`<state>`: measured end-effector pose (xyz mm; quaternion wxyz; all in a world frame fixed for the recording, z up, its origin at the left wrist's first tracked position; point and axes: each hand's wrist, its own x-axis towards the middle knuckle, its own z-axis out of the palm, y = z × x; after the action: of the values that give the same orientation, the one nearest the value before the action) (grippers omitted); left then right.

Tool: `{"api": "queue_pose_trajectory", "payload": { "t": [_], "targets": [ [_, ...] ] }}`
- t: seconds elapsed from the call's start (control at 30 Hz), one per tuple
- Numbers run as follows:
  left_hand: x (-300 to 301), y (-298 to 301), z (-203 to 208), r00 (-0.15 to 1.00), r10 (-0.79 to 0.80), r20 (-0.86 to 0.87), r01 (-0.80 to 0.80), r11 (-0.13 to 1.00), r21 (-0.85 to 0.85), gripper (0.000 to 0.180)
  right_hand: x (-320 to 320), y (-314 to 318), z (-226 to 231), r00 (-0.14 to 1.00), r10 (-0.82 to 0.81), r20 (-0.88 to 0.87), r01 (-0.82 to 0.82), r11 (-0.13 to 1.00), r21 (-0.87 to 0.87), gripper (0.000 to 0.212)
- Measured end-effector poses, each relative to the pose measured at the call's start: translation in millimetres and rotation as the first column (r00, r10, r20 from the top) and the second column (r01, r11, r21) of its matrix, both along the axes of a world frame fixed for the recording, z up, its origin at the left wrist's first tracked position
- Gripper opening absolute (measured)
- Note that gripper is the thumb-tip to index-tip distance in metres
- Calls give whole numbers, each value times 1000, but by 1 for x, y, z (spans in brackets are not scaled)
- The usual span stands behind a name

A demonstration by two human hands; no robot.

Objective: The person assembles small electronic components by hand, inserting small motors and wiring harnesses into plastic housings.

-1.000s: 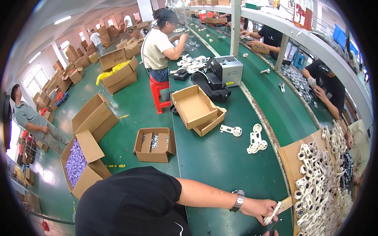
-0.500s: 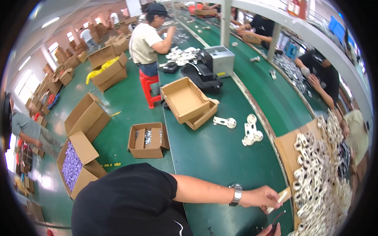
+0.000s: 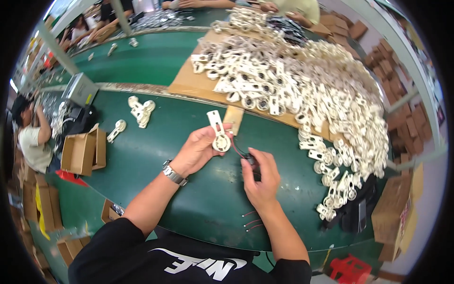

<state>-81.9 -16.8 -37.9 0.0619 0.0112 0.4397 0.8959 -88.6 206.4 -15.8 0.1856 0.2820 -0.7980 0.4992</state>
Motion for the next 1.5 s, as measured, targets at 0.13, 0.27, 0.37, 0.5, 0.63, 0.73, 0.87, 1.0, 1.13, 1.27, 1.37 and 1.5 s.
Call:
{"api": "queue_pose_trajectory", "payload": {
  "t": [0.13, 0.27, 0.37, 0.5, 0.63, 0.73, 0.87, 1.0, 1.13, 1.27, 1.37, 1.5],
  "targets": [
    [1, 4, 0, 1000, -9, -6, 9, 1000, -18, 66, 2, 3, 0, 998, 55, -16, -55, 998, -17, 32],
    [2, 4, -3, 1000, -14, -16, 13, 996, -83, 64, 4, -1, -2, 998, 60, -4, -60, 997, -39, 32],
    [2, 3, -4, 1000, -14, -27, 11, 996, -84, 62, 3, -2, -4, 998, 61, -28, -62, 997, -34, 32],
    [1, 2, -3, 999, 6, -35, -8, 999, -49, 61, 3, -2, -3, 997, 79, 0, -79, 996, -29, 32],
    [1, 4, -1, 999, -28, -41, 26, 999, -43, 60, 2, -2, -5, 997, 75, -26, -76, 997, -26, 33],
    [3, 6, -3, 998, -31, -50, 28, 997, -65, 61, 5, -2, -3, 998, 31, 49, -27, 997, -65, 32],
    [4, 11, 2, 999, 7, -32, -9, 998, -67, 67, 4, -2, 1, 1000, -23, 18, 25, 994, -109, 31],
    [4, 12, -2, 999, 26, -36, -27, 999, -24, 55, 5, -1, 0, 998, -45, 45, 49, 993, -108, 31],
    [6, 17, -6, 999, -20, -31, 20, 1000, 13, 39, 6, -4, -2, 999, 12, 41, -10, 998, -59, 34],
    [7, 20, -9, 996, -4, -84, -4, 995, -96, 36, 8, -5, -3, 995, 31, 92, -21, 995, -102, 30],
    [6, 20, -7, 993, 8, -119, -31, 981, -192, 34, 1, 0, -3, 1000, -2, -25, 1, 999, -33, 26],
    [5, 26, -4, 990, -1, -140, -39, 957, -287, 32, 3, 4, 4, 920, 70, 387, -18, 991, -136, 23]
  ]
}}
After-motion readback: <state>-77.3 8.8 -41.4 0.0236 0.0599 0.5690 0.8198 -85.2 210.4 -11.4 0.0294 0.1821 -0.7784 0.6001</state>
